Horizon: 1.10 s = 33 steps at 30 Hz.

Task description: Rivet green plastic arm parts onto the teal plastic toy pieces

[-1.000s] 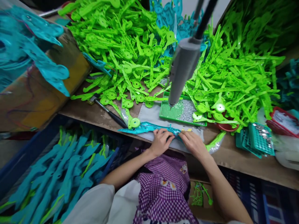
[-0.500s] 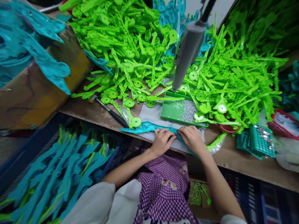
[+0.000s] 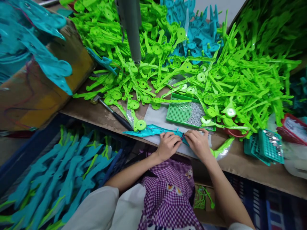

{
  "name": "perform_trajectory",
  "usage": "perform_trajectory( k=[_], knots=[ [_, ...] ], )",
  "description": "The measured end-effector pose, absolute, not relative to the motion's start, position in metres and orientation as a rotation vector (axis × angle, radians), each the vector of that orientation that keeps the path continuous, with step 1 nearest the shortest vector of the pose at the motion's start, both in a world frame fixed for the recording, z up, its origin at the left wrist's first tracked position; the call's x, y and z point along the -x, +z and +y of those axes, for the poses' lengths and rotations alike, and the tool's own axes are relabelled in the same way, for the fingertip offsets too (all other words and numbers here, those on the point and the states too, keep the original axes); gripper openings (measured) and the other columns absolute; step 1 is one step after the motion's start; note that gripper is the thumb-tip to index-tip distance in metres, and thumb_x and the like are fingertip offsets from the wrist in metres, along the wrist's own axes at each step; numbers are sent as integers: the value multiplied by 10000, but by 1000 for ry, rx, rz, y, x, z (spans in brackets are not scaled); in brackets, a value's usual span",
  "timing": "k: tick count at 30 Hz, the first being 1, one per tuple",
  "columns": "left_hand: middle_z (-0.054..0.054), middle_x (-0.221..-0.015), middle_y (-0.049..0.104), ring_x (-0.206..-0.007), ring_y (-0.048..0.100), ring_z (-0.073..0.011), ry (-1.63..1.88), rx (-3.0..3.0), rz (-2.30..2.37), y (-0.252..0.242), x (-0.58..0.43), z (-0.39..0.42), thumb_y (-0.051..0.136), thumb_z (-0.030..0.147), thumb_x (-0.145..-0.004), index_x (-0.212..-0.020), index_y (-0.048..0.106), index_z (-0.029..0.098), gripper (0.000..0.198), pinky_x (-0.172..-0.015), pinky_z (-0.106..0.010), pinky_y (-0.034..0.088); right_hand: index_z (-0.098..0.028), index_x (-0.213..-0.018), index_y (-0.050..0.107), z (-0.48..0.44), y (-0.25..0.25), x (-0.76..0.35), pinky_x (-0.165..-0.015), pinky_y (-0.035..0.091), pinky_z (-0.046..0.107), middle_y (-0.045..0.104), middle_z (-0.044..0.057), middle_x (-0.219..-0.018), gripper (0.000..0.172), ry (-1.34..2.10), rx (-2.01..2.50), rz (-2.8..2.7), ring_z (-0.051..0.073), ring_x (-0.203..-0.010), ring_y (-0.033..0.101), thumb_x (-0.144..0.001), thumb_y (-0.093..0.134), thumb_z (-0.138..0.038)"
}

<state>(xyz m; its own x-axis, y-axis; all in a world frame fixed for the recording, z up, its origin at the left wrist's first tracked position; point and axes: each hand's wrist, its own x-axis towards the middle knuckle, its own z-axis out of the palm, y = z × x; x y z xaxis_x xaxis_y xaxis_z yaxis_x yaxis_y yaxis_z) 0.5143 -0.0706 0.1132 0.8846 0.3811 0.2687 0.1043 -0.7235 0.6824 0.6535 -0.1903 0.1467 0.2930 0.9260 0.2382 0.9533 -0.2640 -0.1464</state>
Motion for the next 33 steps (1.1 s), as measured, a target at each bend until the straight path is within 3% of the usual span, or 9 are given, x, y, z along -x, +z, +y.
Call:
perform_trajectory(
  k=[7, 13, 19, 24, 26, 30, 33],
  knots=[
    [24, -982, 733, -1029, 562, -188, 530, -2327, 377, 114, -516, -71, 556, 315, -925, -895, 657, 232, 134, -893, -389, 279, -215, -906, 617, -184, 151, -664, -900, 268, 366, 701, 12, -875, 161, 175, 2307, -1673, 164, -850, 612, -945, 466, -254],
    [25, -982, 733, -1024, 568, -184, 488, -2323, 363, 116, -516, -70, 555, 305, -925, -907, 654, 233, 124, -884, -388, 287, -196, -871, 619, -181, 153, -659, -910, 307, 350, 690, 29, -823, 191, -23, 2402, -1747, 168, -780, 606, -943, 443, -211],
    [20, -968, 734, -1018, 570, -190, 492, -2340, 392, 115, -517, -71, 557, 323, -922, -902, 664, 240, 136, -886, -395, 290, -198, -867, 622, -178, 160, -666, -899, 354, 331, 662, 25, -775, 188, 3, 2329, -1961, 164, -757, 600, -938, 448, -198],
    [28, -963, 735, -989, 579, -183, 486, -2332, 369, 115, -517, -71, 554, 306, -924, -894, 650, 235, 123, -881, -390, 287, -197, -781, 612, -173, 161, -659, -788, 426, 314, 635, 52, -716, 181, -69, 2428, -1964, 204, -754, 599, -906, 483, -187],
    [36, -954, 736, -980, 583, -176, 498, -2328, 364, 115, -517, -71, 557, 300, -923, -885, 646, 234, 117, -878, -387, 284, -194, -771, 614, -173, 159, -656, -826, 437, 327, 634, 54, -705, 201, -81, 2460, -1920, 199, -722, 600, -908, 469, -165],
    [36, -950, 735, -982, 587, -173, 512, -2344, 387, 115, -518, -72, 562, 312, -920, -881, 657, 238, 126, -877, -387, 282, -198, -896, 651, -181, 157, -656, -921, 430, 370, 680, 54, -820, 195, 39, 2381, -1859, 190, -766, 629, -920, 460, -167],
    [22, -976, 731, -982, 588, -178, 489, -2367, 374, 116, -518, -72, 547, 314, -929, -903, 667, 240, 144, -866, -389, 284, -228, -1013, 646, -190, 155, -658, -824, 467, 329, 684, 40, -956, 189, 200, 2308, -1675, 181, -877, 646, -931, 480, -264]
  ],
)
